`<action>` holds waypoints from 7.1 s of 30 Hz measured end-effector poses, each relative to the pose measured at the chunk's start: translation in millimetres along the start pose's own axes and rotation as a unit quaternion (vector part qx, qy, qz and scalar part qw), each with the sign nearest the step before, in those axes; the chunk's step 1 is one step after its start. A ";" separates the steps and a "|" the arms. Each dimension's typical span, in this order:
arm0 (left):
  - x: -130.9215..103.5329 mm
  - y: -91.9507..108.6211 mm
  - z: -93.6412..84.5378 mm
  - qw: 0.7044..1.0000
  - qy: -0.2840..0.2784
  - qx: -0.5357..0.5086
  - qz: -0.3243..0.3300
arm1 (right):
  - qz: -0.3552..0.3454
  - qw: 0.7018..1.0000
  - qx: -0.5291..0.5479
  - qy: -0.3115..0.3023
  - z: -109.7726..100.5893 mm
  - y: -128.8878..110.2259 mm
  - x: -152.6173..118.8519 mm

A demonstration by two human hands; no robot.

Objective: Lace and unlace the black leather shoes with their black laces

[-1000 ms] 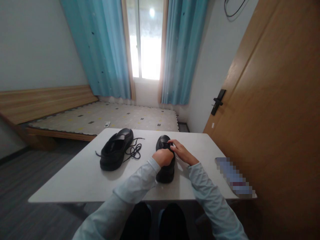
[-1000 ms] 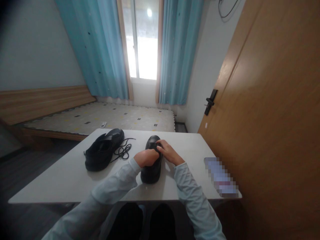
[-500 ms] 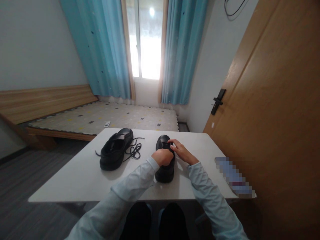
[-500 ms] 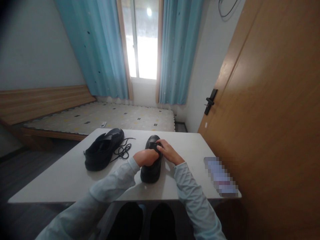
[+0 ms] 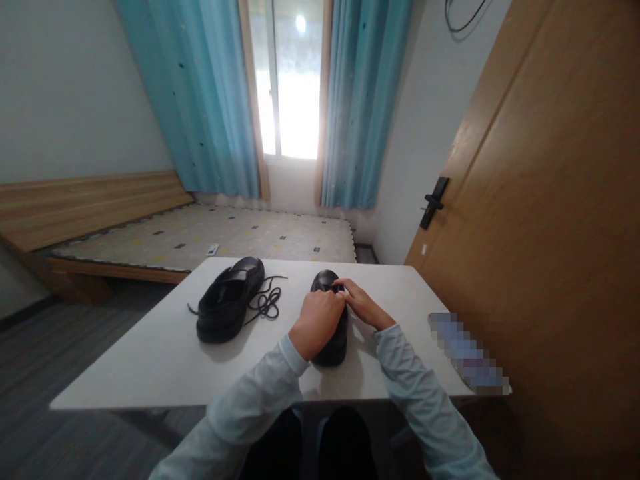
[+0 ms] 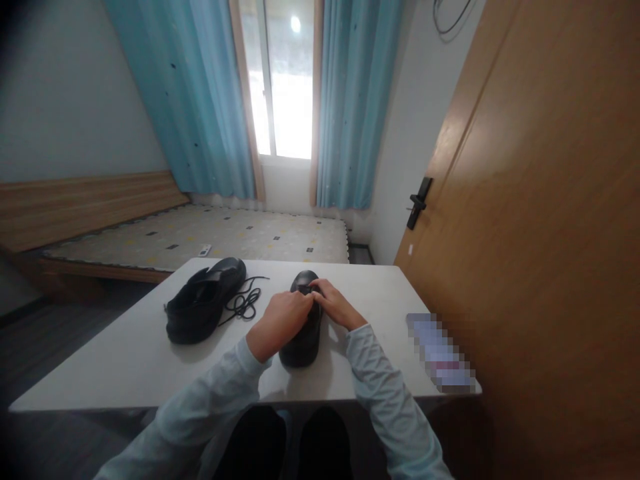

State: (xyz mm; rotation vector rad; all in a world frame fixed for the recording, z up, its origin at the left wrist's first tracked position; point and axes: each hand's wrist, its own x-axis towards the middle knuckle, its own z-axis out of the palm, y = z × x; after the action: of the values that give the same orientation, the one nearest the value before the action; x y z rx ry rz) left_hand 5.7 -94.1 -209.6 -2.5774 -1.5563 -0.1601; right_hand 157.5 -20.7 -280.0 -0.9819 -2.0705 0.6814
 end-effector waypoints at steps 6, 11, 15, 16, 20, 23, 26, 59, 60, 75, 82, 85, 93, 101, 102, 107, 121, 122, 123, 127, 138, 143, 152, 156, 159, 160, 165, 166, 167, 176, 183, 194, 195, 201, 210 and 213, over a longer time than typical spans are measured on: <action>-4.4 5.1 -1.3 0.999 0.037 0.006 -0.027 | -0.009 1.000 0.013 0.005 0.4 2.5 0.2; -7.0 2.7 -3.1 0.999 0.046 0.007 -0.018 | -0.011 1.000 0.019 0.009 1.1 2.7 0.6; -8.9 -0.5 -0.3 0.999 0.038 -0.014 -0.031 | -0.006 1.000 0.009 0.009 1.3 0.4 -0.2; -9.6 -0.9 -0.1 0.998 0.037 -0.018 -0.038 | -0.006 1.000 0.007 0.009 1.3 0.1 -0.5; -13.9 -2.8 -3.4 0.999 0.028 -0.012 -0.044 | -0.007 1.000 0.004 0.003 0.8 -1.0 -1.0; -18.0 -3.5 -8.3 1.000 0.014 -0.002 -0.022 | -0.006 1.000 0.002 0.000 0.2 -2.6 -1.0; -21.1 -0.8 -12.5 1.000 0.019 -0.003 -0.019 | -0.006 1.000 0.002 0.000 0.3 -3.2 -1.1; -65.7 -14.4 4.7 0.914 0.404 -0.012 0.019 | 0.003 1.000 0.003 -0.008 0.4 -5.2 -2.2; -65.7 -16.5 3.7 0.906 0.424 -0.007 0.013 | 0.004 1.000 0.004 -0.007 0.2 -5.0 -2.1; -79.9 -14.6 3.9 0.879 0.473 -0.060 0.007 | -0.069 0.990 0.037 -0.119 -9.9 -21.7 -6.7; -76.8 -9.0 1.7 0.884 0.462 -0.065 0.004 | -0.050 0.990 0.012 -0.131 -6.7 -30.9 -8.8; -75.0 -6.3 -1.2 0.882 0.464 -0.074 0.014 | -0.056 0.994 -0.009 -0.092 -1.5 -31.9 -7.3; -77.6 -3.8 -10.4 0.857 0.504 -0.103 0.042 | -0.068 0.996 -0.065 -0.001 2.4 -31.6 -6.0; -90.3 -9.9 -14.1 0.828 0.542 -0.142 0.040 | -0.145 0.988 -0.029 0.048 1.4 -40.3 -5.5; -91.6 -10.1 -14.2 0.825 0.545 -0.147 0.038 | -0.149 0.987 -0.019 0.055 1.3 -41.3 -5.8; -97.3 -10.2 -13.4 0.821 0.546 -0.162 0.030 | -0.154 0.982 0.012 0.105 -2.0 -45.1 -8.6; -134.6 -32.4 -0.9 0.744 0.652 -0.149 0.011 | -0.160 0.974 0.086 0.136 -8.4 -61.0 -15.9; -136.9 -34.2 2.0 0.751 0.643 -0.149 0.022 | -0.151 0.973 0.096 0.144 -9.0 -60.3 -16.6; -138.9 -35.6 4.8 0.760 0.632 -0.149 0.032 | -0.143 0.972 0.108 0.155 -9.6 -59.5 -17.2; -140.1 -40.2 15.6 0.806 0.573 -0.136 0.055 | -0.125 0.962 0.135 0.202 -11.3 -55.6 -17.2; -107.6 -42.3 44.0 0.907 0.342 -0.233 0.075 | -0.097 0.985 0.095 0.109 -2.4 -44.4 -11.5; -99.0 -53.3 56.7 0.908 0.349 -0.221 0.071 | -0.103 0.991 0.042 0.080 -0.5 -42.8 -10.2; -76.2 -105.2 83.4 0.964 0.241 -0.090 -0.069 | -0.105 0.993 -0.002 0.051 2.4 -41.3 -8.2; -75.1 -112.6 90.3 0.979 0.144 -0.081 -0.121 | -0.095 0.994 -0.017 0.042 4.1 -38.6 -8.4; -78.8 -108.7 90.8 0.982 0.098 -0.090 -0.137 | -0.091 0.995 -0.025 0.043 4.4 -38.2 -8.3; -80.0 -106.2 90.7 0.982 0.087 -0.087 -0.144 | -0.089 0.995 -0.027 0.044 4.3 -38.3 -8.2; -82.5 -93.6 89.1 0.983 0.044 -0.039 -0.176 | -0.076 0.995 -0.032 0.053 4.3 -37.3 -7.2; -82.3 -91.8 87.9 0.983 0.039 -0.031 -0.177 | -0.075 0.995 -0.033 0.053 4.3 -36.8 -7.1; -81.9 -90.3 86.3 0.983 0.034 -0.026 -0.177 | -0.075 0.995 -0.033 0.052 4.3 -36.4 -7.0; -67.2 -54.7 54.1 0.968 0.195 -0.011 -0.156 | -0.079 0.995 -0.032 0.052 5.7 -34.5 -5.9; -73.1 4.3 27.5 0.962 0.245 -0.118 -0.041 | -0.079 0.994 -0.034 0.062 5.7 -34.2 -5.5; -68.9 34.4 50.5 0.982 0.164 -0.035 -0.082 | -0.073 0.992 -0.031 0.094 2.6 -35.2 -3.8; -68.8 33.4 48.2 0.983 0.154 -0.051 -0.082 | -0.071 0.992 -0.030 0.100 2.3 -35.4 -3.7; -70.0 20.9 38.2 0.977 0.132 -0.137 -0.098 | -0.046 0.988 -0.023 0.149 0.7 -31.3 -2.4; -70.1 -9.7 32.2 0.970 0.145 -0.187 -0.060 | -0.038 0.983 -0.042 0.174 1.0 -23.8 -0.7; -71.6 -17.7 32.4 0.967 0.167 -0.187 -0.041 | -0.038 0.983 -0.047 0.173 1.1 -23.5 -0.7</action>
State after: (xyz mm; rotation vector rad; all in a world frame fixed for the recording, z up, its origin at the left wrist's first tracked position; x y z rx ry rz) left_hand -42.3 -143.1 -251.7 -2.5594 -1.6265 -0.9280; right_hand 147.0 -34.8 -264.3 -0.9903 -1.8343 0.3459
